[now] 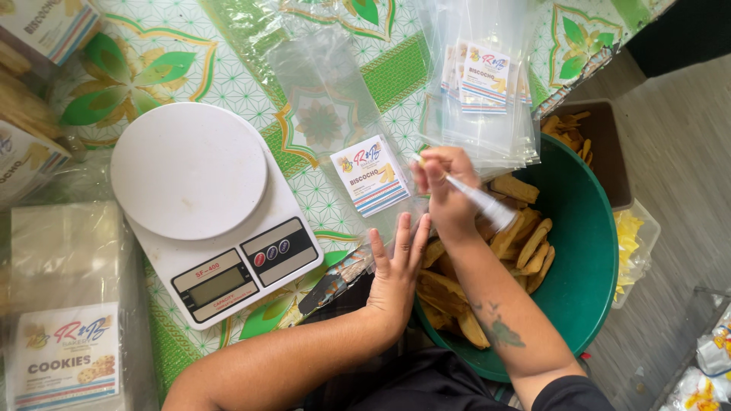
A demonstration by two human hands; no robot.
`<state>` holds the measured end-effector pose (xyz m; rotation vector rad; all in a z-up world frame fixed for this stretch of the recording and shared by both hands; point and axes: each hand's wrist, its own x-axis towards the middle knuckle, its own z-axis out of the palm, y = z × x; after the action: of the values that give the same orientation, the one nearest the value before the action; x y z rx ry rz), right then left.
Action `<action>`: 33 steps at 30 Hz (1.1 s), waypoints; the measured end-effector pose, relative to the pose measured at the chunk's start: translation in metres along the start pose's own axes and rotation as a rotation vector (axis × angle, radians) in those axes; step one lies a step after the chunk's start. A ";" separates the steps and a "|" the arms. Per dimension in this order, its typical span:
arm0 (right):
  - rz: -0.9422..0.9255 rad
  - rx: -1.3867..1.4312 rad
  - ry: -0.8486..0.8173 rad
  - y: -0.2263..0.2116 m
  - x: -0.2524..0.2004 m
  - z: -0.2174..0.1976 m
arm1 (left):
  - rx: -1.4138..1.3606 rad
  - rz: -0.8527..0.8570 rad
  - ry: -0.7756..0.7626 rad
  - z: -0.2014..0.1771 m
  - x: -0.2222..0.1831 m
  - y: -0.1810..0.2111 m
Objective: The person labels plastic bags using a pen, then picks up pieces of bread from a large container and places them into a labeled bag.
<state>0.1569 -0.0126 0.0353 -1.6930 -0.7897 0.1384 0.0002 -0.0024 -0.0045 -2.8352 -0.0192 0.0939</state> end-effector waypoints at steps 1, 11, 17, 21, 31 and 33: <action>-0.164 -0.227 -0.092 -0.009 -0.002 -0.001 | -0.020 0.008 0.005 0.002 0.000 0.003; -0.098 -0.720 -0.372 -0.010 -0.009 0.018 | 0.012 0.134 -0.030 0.020 0.003 0.020; 0.064 -0.608 -0.223 -0.002 0.012 0.014 | 0.090 0.163 -0.041 0.016 -0.001 0.015; 0.017 -0.485 -0.150 -0.005 0.011 0.009 | 0.044 0.103 0.024 0.010 0.000 0.009; 0.139 0.082 0.182 0.010 0.104 -0.127 | 0.032 0.116 0.011 -0.009 0.005 -0.013; 0.182 -0.165 0.185 0.024 0.114 -0.138 | 0.048 0.106 0.009 -0.011 0.006 -0.016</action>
<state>0.3217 -0.0629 0.0899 -1.9027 -0.5205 0.0416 0.0071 0.0095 0.0105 -2.7874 0.1343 0.1033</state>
